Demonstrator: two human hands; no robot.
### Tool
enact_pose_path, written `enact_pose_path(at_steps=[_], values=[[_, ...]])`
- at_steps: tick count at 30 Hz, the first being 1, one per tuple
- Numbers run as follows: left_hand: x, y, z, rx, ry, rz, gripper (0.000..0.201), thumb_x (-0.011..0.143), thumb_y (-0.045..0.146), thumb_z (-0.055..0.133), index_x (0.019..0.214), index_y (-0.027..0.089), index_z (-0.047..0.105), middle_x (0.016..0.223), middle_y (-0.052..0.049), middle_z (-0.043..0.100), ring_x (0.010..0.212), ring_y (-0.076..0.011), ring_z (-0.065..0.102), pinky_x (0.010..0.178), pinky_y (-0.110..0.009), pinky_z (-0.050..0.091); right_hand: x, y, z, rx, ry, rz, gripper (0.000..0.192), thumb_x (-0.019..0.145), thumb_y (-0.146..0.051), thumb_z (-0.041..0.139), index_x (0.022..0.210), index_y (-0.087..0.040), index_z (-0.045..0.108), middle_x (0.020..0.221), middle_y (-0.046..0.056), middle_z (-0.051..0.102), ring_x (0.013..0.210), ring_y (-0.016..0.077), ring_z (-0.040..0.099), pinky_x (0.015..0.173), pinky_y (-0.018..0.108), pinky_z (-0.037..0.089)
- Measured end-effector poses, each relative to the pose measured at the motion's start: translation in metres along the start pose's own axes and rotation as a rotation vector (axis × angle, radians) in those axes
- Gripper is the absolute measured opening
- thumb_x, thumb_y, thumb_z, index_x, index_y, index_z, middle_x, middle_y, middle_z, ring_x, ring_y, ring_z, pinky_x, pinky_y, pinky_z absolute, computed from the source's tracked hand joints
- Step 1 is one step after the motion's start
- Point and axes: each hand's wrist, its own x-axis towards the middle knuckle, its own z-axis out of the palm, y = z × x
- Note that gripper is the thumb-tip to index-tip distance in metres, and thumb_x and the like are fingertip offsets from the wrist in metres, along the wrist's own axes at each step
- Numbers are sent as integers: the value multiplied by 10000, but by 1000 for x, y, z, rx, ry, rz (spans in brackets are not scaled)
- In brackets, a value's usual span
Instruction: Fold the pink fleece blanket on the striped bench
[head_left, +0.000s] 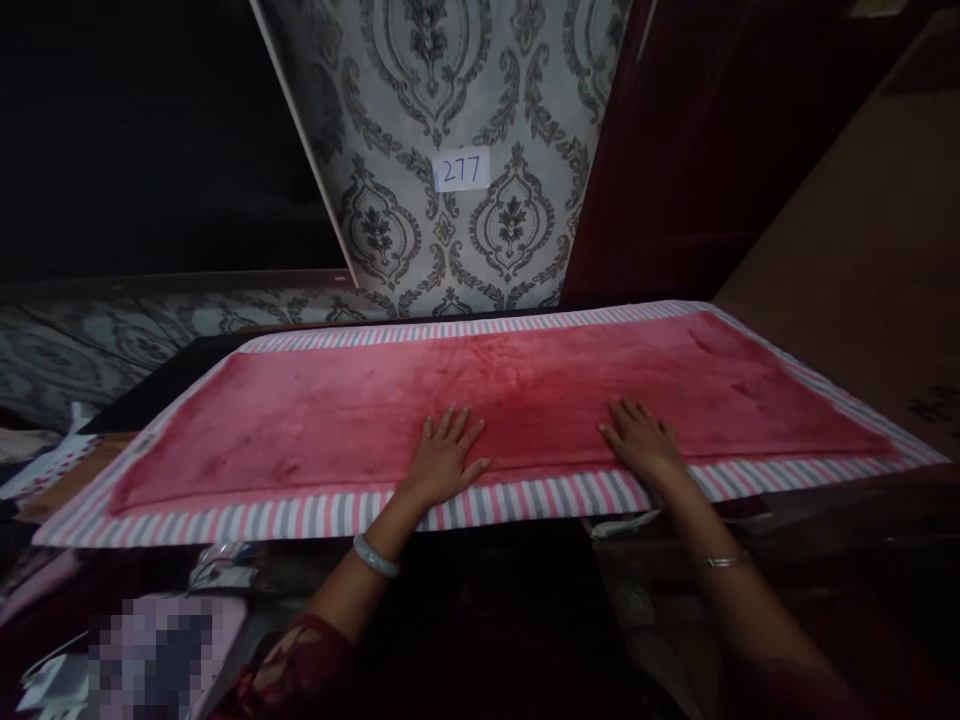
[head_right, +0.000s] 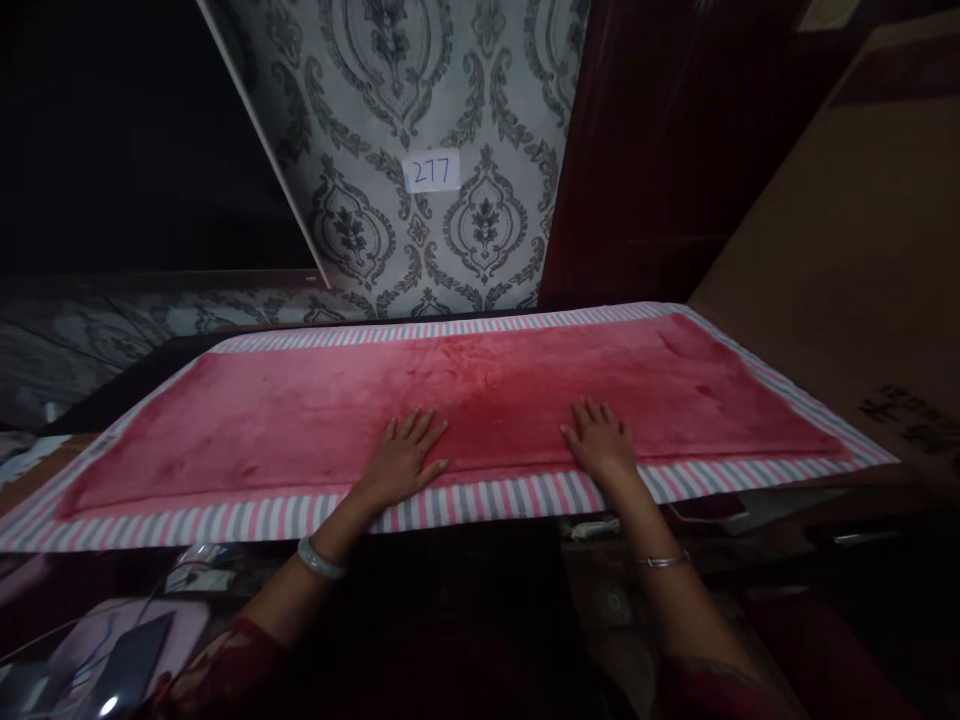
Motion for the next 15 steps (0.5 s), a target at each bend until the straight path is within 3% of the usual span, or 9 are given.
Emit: enact_pose_path(at_steps=[3, 7, 9, 12, 15], values=[[2, 4, 0, -7, 35, -6, 697, 961, 616, 416, 1547, 241, 370, 1638, -150, 286, 1523, -386, 196, 1183, -686, 186, -10, -11, -3, 64, 70, -68, 575, 982, -375, 329, 1486, -138, 468, 1536, 158, 446, 1445, 322, 357, 1133, 535, 352], [-8, 16, 0, -29, 55, 10, 673, 961, 597, 436, 1528, 237, 407, 1610, -154, 350, 1507, -375, 252, 1188, -662, 214, -24, -73, 7, 192, 184, -424, 551, 997, -370, 304, 1501, -214, 463, 1543, 98, 452, 1455, 277, 353, 1163, 500, 317], [-17, 16, -1, -55, 54, 65, 647, 968, 594, 422, 1518, 253, 420, 1595, -140, 384, 1497, -336, 293, 1196, -626, 235, -33, -101, 19, 204, 199, -535, 542, 995, -389, 308, 1496, -262, 470, 1546, 74, 452, 1450, 284, 359, 1145, 517, 333], [-38, -2, -7, -79, 64, 52, 606, 986, 580, 383, 1506, 273, 434, 1573, -123, 427, 1487, -300, 322, 1206, -617, 218, -41, -120, 41, 156, 214, -576, 551, 975, -436, 320, 1479, -292, 490, 1539, 70, 463, 1434, 316, 376, 1108, 581, 352], [-71, -39, -18, -47, 71, -200, 600, 991, 557, 389, 1501, 246, 443, 1582, -142, 406, 1487, -334, 315, 1194, -654, 200, -41, -116, 60, 155, 269, -599, 584, 961, -477, 303, 1481, -292, 493, 1552, 76, 443, 1428, 353, 374, 1081, 637, 352]])
